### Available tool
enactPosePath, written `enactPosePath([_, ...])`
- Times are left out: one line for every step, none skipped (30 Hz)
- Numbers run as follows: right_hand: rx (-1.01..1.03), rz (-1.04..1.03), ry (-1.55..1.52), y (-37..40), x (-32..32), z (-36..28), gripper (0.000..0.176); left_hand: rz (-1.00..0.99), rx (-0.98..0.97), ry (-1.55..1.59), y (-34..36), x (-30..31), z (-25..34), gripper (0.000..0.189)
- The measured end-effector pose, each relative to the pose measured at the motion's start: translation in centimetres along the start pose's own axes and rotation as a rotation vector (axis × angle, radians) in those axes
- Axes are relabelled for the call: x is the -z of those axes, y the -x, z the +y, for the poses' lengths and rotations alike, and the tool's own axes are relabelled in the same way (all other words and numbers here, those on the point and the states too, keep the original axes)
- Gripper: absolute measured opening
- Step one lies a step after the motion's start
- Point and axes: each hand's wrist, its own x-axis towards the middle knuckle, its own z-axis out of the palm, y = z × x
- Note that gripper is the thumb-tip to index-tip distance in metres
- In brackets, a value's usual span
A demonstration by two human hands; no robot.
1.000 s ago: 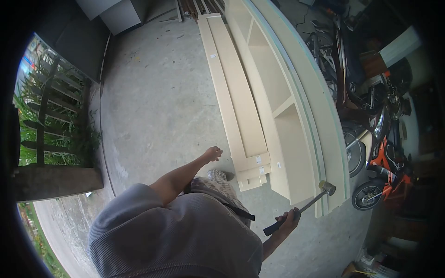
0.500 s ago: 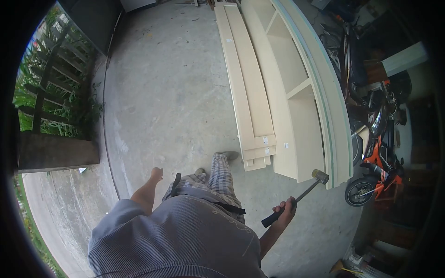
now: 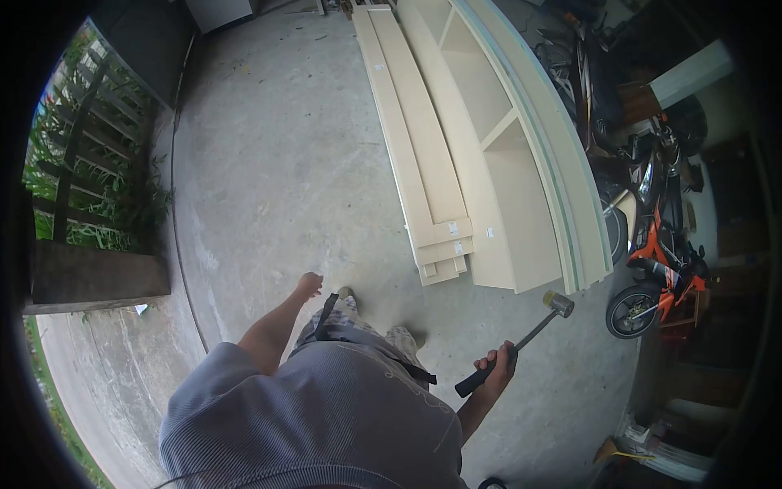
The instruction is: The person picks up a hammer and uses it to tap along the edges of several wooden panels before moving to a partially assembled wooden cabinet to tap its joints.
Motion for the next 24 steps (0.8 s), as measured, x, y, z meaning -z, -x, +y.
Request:
enactPosePath([0.016, 0.014, -0.021, -0.4, 1.3, -0.3, 0.027, 0.038, 0.140, 0.236, -1.6, 1.2, 2.6, 0.018])
enactPosePath([0.011, 0.020, -0.019, -0.6, 2.8, -0.6, 0.027, 0.096, -0.086, -0.084, -3.9, 1.6, 3.5, 0.018])
enactPosePath([0.019, 0.034, -0.006, -1.0, 4.4, -0.9, 0.026, 0.189, 0.152, 0.620, -4.9, 2.0, 5.9, 0.018])
enactPosePath([0.029, 0.046, 0.000, -1.6, 5.9, -1.1, 0.025, 0.274, 0.127, 0.577, -4.2, 4.1, 9.3, 0.020])
enactPosePath([0.024, 0.047, -0.009, -2.4, 7.4, -1.1, 0.025, 0.287, 0.206, 0.685, -3.9, 6.0, 12.7, 0.024])
enactPosePath([0.034, 0.077, 0.010, -3.2, 9.5, -0.9, 0.024, 0.294, 0.287, 0.790, -4.1, 6.5, 15.7, 0.027])
enactPosePath([0.037, 0.114, 0.036, -3.7, 11.6, -0.8, 0.024, 0.278, 0.290, 0.777, -4.7, 5.6, 17.5, 0.027])
enactPosePath([0.028, 0.134, 0.044, -4.0, 13.2, -0.9, 0.025, 0.300, 0.215, 0.753, -5.1, 4.3, 19.3, 0.031])
enactPosePath([0.012, 0.156, 0.035, -4.5, 15.2, -0.7, 0.025, 0.323, 0.133, 0.725, -5.4, 3.1, 21.1, 0.035])
enactPosePath([0.009, 0.161, 0.050, -5.3, 17.2, -0.6, 0.026, 0.270, 0.183, 0.746, -5.5, 1.7, 23.1, 0.034])
enactPosePath([0.008, 0.165, 0.061, -6.0, 18.9, -0.4, 0.026, 0.241, 0.211, 0.818, -4.6, 0.4, 25.6, 0.033])
enactPosePath([-0.004, 0.186, 0.040, -6.8, 20.6, -0.3, 0.026, 0.184, 0.223, 0.817, -3.9, -1.1, 28.0, 0.033])
enactPosePath([-0.002, 0.190, 0.039, -7.7, 22.3, 0.0, 0.027, 0.126, 0.236, 0.814, -3.5, -2.9, 29.9, 0.033])
enactPosePath([-0.003, 0.201, 0.048, -8.0, 23.9, 0.0, 0.027, 0.069, 0.210, 0.749, -3.2, -4.6, 31.2, 0.033])
enactPosePath([-0.016, 0.234, 0.043, -8.4, 25.3, 0.1, 0.027, 0.006, 0.182, 0.689, -3.4, -7.5, 32.1, 0.034])
enactPosePath([-0.014, 0.221, 0.040, -8.9, 26.5, -0.1, 0.028, 0.012, 0.110, 0.614, -3.5, -10.1, 32.7, 0.035])
enactPosePath([-0.005, 0.207, 0.038, -9.4, 27.9, -0.4, 0.028, -0.015, 0.094, 0.605, -3.0, -12.0, 33.6, 0.035])
enactPosePath([-0.036, 0.205, 0.092, -9.7, 29.1, -0.9, 0.023, 0.034, 0.005, 0.450, -2.7, -13.4, 34.5, 0.036])
enactPosePath([-0.030, 0.207, 0.100, -10.0, 29.9, -1.7, 0.023, 0.093, -0.086, 0.297, -2.8, -14.3, 35.5, 0.037])
enactPosePath([-0.027, 0.220, 0.099, -10.7, 31.0, -1.9, 0.023, 0.093, -0.110, 0.293, -4.2, -16.4, 35.5, 0.037])
enactPosePath([-0.030, 0.232, 0.098, -11.3, 31.8, -2.3, 0.023, 0.060, -0.079, 0.305, -5.9, -18.0, 35.7, 0.035])
enactPosePath([-0.023, 0.243, 0.086, -12.2, 32.5, -2.9, 0.023, 0.028, -0.043, 0.315, -7.4, -19.1, 36.2, 0.033])
enactPosePath([0.002, 0.226, 0.100, -13.0, 32.9, -3.6, 0.023, -0.171, 0.083, 0.464, -7.1, -16.8, 38.5, 0.031])
enactPosePath([0.023, 0.210, 0.114, -13.7, 33.1, -4.2, 0.024, -0.098, 0.019, 0.435, -7.0, -15.9, 40.0, 0.034])
